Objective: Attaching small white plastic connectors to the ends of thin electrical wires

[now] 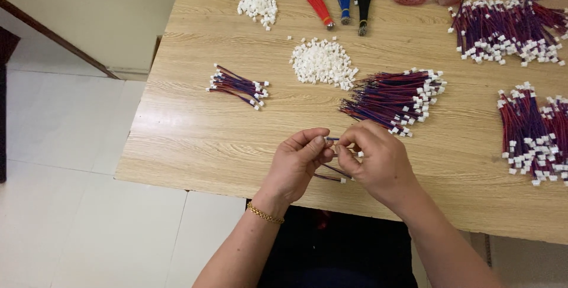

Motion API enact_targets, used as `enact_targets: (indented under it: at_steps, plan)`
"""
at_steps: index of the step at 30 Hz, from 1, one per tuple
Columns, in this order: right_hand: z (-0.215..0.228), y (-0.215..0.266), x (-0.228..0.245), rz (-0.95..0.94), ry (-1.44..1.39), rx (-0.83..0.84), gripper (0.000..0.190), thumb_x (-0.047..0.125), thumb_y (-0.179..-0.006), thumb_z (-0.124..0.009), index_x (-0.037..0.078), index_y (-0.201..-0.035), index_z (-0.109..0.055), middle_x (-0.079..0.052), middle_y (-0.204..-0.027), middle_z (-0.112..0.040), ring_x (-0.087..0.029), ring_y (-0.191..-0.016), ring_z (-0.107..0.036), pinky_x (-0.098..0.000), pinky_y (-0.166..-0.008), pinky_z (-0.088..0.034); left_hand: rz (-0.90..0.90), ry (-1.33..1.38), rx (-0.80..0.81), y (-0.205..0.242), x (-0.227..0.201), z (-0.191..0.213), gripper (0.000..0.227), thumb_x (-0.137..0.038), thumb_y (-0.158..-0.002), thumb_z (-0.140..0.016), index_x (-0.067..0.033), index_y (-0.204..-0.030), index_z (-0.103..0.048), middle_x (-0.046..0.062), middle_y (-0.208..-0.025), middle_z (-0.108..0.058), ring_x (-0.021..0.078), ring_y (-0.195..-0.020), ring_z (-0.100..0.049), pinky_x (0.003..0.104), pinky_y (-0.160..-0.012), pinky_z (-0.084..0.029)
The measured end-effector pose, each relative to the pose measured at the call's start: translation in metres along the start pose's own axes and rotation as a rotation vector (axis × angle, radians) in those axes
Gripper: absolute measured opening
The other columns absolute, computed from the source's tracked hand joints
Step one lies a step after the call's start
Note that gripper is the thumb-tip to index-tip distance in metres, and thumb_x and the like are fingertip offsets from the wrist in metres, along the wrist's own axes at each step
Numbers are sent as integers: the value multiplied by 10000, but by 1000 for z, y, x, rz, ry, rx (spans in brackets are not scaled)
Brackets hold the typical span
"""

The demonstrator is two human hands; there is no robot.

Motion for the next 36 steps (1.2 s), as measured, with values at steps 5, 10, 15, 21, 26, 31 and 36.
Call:
enact_targets:
  at_steps: [5,10,15,21,26,31,36]
  plan:
    - [0,0,1,7,39,-32,117,100,-818,-726,135,-764,-627,-9,-777,-631,-184,-679,-627,-292,-618,-506,-9,-9,8,0,1,-1,202,-66,-914,-638,15,-1098,-648,130,-870,-684,198,-768,-720,291,-736,-613]
    - [0,-2,5,18,31,-14,126,49,-798,-703,102,-755,-597,-71,-762,-620,-259,-662,-623,-356,-600,-503,-11,-35,8,2,2,-1,194,-69,-918,-632,11,-1094,-650,118,-858,-676,185,-761,-718,276,-740,-605]
    - [-1,0,0,70,132,-48,133,68,-792,-702,141,-742,-603,-13,-759,-615,-197,-657,-621,-303,-597,-502,-35,-79,10,0,3,1,184,-61,-920,-628,16,-1085,-654,122,-855,-678,185,-765,-718,271,-735,-605]
    - [-2,-2,5,162,229,-53,162,22,-747,-688,136,-719,-577,-34,-733,-583,-259,-684,-632,-342,-620,-504,-76,-188,-6,0,1,2,182,-52,-926,-618,25,-1087,-658,125,-871,-683,159,-763,-705,252,-735,-595]
    - [-7,1,3,192,268,-104,160,27,-741,-685,149,-733,-581,-17,-756,-585,-240,-705,-635,-332,-637,-505,-77,-151,-13,-1,6,7,191,-40,-924,-617,34,-1097,-650,142,-874,-687,176,-753,-711,259,-720,-600]
    - [-8,-1,1,194,253,-94,153,21,-747,-687,131,-735,-580,-38,-750,-582,-263,-710,-637,-351,-631,-505,-86,-213,-24,-2,5,8,189,-37,-928,-604,34,-1098,-651,139,-885,-690,165,-755,-704,253,-719,-598]
    - [-24,4,-12,173,168,-107,137,82,-791,-678,161,-737,-581,-6,-740,-572,-225,-715,-630,-308,-652,-498,-114,-284,-46,-10,19,22,179,-21,-927,-608,16,-1091,-668,141,-868,-700,167,-746,-698,261,-708,-594]
Point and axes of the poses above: each hand's wrist, its own y-axis away from the middle knuckle, its own z-axis out of the back of the hand, x = y × z, the point moved 5 cm from there along -y, towards the middle knuckle
